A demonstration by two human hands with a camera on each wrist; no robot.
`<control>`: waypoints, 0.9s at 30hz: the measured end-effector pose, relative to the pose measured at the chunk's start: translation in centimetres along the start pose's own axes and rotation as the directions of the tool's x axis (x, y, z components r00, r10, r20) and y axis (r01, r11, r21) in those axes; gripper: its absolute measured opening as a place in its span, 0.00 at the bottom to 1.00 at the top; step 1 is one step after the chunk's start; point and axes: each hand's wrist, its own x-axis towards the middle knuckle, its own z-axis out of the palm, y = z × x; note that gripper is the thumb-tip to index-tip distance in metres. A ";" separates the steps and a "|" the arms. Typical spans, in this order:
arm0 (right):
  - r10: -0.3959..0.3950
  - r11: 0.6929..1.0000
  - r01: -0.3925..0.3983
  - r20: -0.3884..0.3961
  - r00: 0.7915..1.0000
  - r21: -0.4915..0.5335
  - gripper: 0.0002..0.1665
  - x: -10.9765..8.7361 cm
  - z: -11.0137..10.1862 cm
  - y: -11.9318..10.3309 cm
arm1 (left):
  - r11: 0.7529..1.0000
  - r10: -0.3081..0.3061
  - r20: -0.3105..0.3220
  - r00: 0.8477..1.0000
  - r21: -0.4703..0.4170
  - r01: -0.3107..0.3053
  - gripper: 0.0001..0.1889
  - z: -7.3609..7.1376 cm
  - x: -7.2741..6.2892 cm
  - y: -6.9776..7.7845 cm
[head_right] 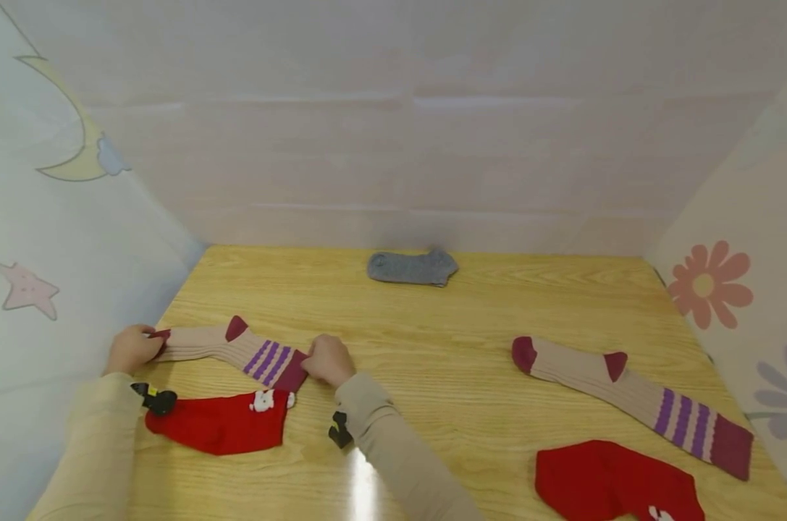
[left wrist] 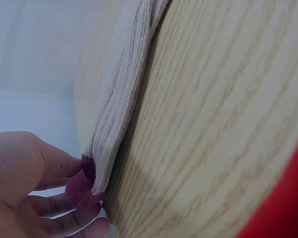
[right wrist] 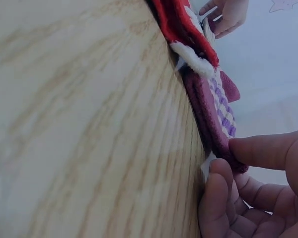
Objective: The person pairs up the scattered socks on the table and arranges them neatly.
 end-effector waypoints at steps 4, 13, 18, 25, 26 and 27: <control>0.015 0.998 -0.015 0.000 1.000 0.054 0.10 0.0 -0.1 0.2 | 1.000 0.004 -0.018 1.000 -0.023 -0.004 0.20 0.3 0.1 0.0; 0.051 0.989 -0.052 0.011 0.999 0.141 0.11 0.1 -0.4 0.4 | 0.998 -0.039 -0.025 0.999 -0.050 0.038 0.15 1.2 0.5 0.1; 0.036 0.992 -0.035 -0.008 0.999 0.124 0.10 -0.1 -0.8 0.5 | 0.998 -0.040 -0.029 0.999 -0.057 0.038 0.13 1.4 0.4 0.2; 0.021 0.991 -0.020 -0.007 1.000 0.132 0.08 -0.1 -1.3 1.0 | 0.998 0.030 -0.045 0.999 -0.049 -0.032 0.13 1.5 0.3 0.1; 0.024 0.991 -0.023 -0.009 1.000 0.132 0.08 -0.1 -1.4 1.1 | 0.998 0.047 -0.046 0.998 -0.047 -0.049 0.13 1.5 0.3 0.2; 0.031 0.991 -0.030 -0.007 0.999 0.130 0.07 0.0 -1.5 1.1 | 0.997 0.062 -0.048 0.997 -0.045 -0.064 0.12 1.4 0.3 0.2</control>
